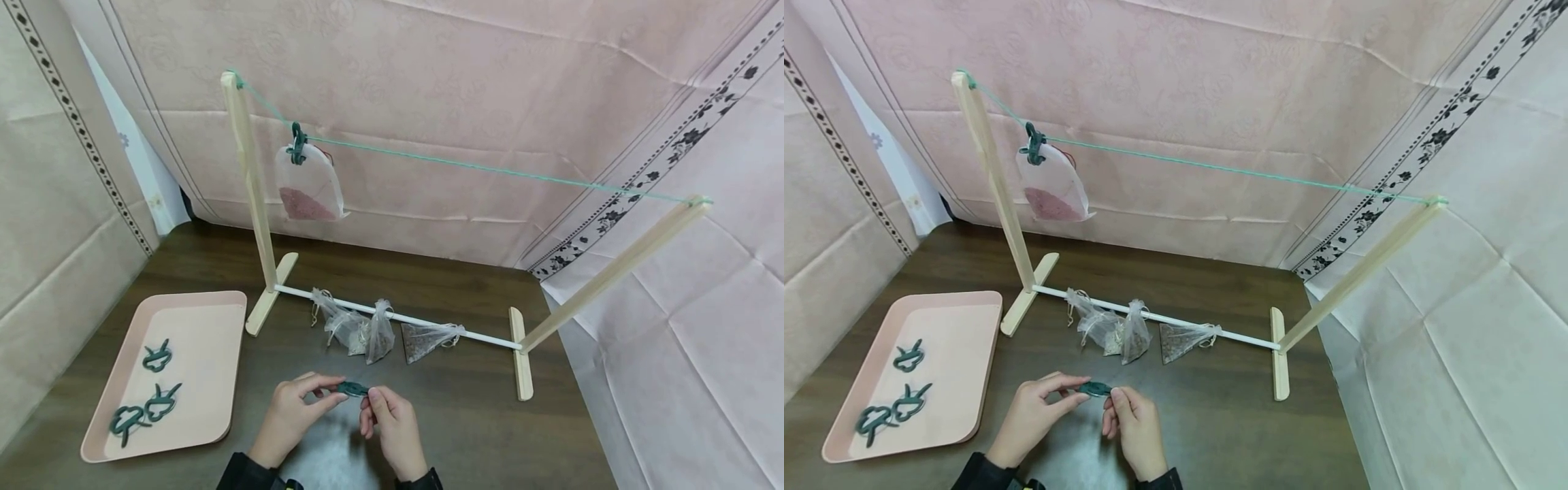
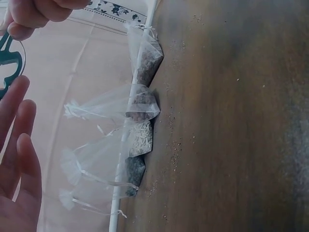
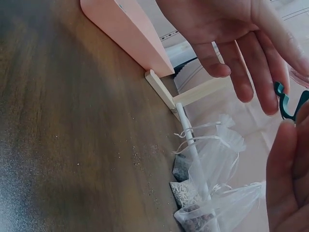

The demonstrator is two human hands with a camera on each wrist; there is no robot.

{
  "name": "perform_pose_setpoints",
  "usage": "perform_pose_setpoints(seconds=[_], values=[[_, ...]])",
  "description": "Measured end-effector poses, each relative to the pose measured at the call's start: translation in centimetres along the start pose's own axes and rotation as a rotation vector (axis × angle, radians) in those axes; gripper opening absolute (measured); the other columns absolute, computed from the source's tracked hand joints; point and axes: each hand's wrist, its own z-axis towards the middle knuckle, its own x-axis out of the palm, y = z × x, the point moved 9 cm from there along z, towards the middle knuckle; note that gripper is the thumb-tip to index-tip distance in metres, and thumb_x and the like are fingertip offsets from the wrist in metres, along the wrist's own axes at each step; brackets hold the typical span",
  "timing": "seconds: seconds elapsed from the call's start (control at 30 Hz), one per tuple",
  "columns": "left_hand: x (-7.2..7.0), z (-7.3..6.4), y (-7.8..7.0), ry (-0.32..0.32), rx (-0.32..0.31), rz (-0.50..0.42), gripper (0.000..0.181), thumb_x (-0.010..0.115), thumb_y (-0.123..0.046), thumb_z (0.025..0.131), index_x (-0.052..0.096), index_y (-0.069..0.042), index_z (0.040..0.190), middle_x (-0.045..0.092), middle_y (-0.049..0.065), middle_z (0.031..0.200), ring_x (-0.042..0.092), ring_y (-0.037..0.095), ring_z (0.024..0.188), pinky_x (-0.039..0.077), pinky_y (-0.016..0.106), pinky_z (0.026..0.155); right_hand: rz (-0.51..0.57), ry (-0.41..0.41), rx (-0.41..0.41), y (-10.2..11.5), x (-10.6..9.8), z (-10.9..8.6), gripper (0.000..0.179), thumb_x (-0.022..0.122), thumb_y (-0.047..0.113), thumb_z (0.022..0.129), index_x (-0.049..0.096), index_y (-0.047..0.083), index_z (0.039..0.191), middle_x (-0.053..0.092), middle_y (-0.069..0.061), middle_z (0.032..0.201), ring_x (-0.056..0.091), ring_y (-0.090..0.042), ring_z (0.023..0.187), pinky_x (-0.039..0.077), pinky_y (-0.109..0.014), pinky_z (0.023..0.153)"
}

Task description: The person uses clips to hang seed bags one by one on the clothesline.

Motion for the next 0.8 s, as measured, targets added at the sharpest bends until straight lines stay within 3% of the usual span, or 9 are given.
perform_pose_setpoints(seconds=[0.17, 0.33, 0.47, 0.6, 0.67, 0.8], values=[[1.1, -0.1, 1.6, 0.041, -0.023, 0.004, 0.024, 0.07, -0.035, 0.074, 0.065, -0.036, 0.097, 0.061, -0.019, 0.08, 0.056, 0.004, 0.069, 0.044, 0.023, 0.055, -0.003, -0.02, 0.033, 0.6, -0.3, -0.1, 0.031, 0.038, 0.014, 0.096, 0.054, -0.004, 0.078, 0.052, -0.015, 0.052, 0.048, -0.011, 0.043, 0.046, -0.031, 0.043], [1.7, 0.1, 1.2, 0.082, 0.01, -0.014, 0.026, 0.068, -0.035, 0.076, 0.063, -0.035, 0.101, 0.061, -0.018, 0.085, 0.057, 0.005, 0.072, 0.047, 0.024, 0.057, -0.035, -0.046, 0.047, 2.4, -0.5, -0.3, 0.033, 0.04, 0.017, 0.096, 0.053, -0.006, 0.076, 0.05, -0.02, 0.052, 0.048, -0.015, 0.042, 0.046, -0.031, 0.045], [1.7, 0.3, 1.3, 0.105, 0.044, 0.04, 0.028, 0.067, -0.037, 0.077, 0.061, -0.036, 0.104, 0.06, -0.019, 0.096, 0.055, 0.002, 0.083, 0.047, 0.025, 0.067, -0.06, -0.072, 0.078, 2.0, -0.9, -0.5, 0.03, 0.042, 0.018, 0.095, 0.055, 0.0, 0.076, 0.052, -0.015, 0.052, 0.048, -0.013, 0.043, 0.046, -0.028, 0.045], [1.1, 0.7, 1.7, 0.067, 0.071, 0.113, 0.032, 0.065, -0.038, 0.078, 0.059, -0.034, 0.109, 0.057, -0.017, 0.105, 0.052, 0.005, 0.098, 0.043, 0.028, 0.079, -0.102, -0.114, 0.104, 1.5, -1.4, -0.6, 0.031, 0.043, 0.023, 0.095, 0.056, 0.003, 0.075, 0.052, -0.013, 0.053, 0.046, -0.013, 0.043, 0.042, -0.028, 0.042], [0.5, 1.0, 2.0, 0.031, 0.055, 0.142, 0.034, 0.065, -0.039, 0.079, 0.058, -0.033, 0.112, 0.056, -0.017, 0.109, 0.049, 0.006, 0.103, 0.041, 0.03, 0.083, -0.116, -0.132, 0.106, 1.3, -1.7, -0.6, 0.031, 0.043, 0.023, 0.095, 0.056, 0.003, 0.075, 0.053, -0.013, 0.053, 0.046, -0.016, 0.043, 0.042, -0.03, 0.042], [-0.2, 1.6, 3.0, -0.024, -0.055, 0.13, 0.042, 0.065, -0.04, 0.079, 0.054, -0.03, 0.118, 0.053, -0.012, 0.115, 0.047, 0.01, 0.11, 0.038, 0.036, 0.089, -0.118, -0.142, 0.117, 1.1, -2.0, -0.7, 0.033, 0.044, 0.024, 0.095, 0.057, 0.0, 0.076, 0.054, -0.014, 0.054, 0.048, -0.022, 0.045, 0.043, -0.03, 0.044]])
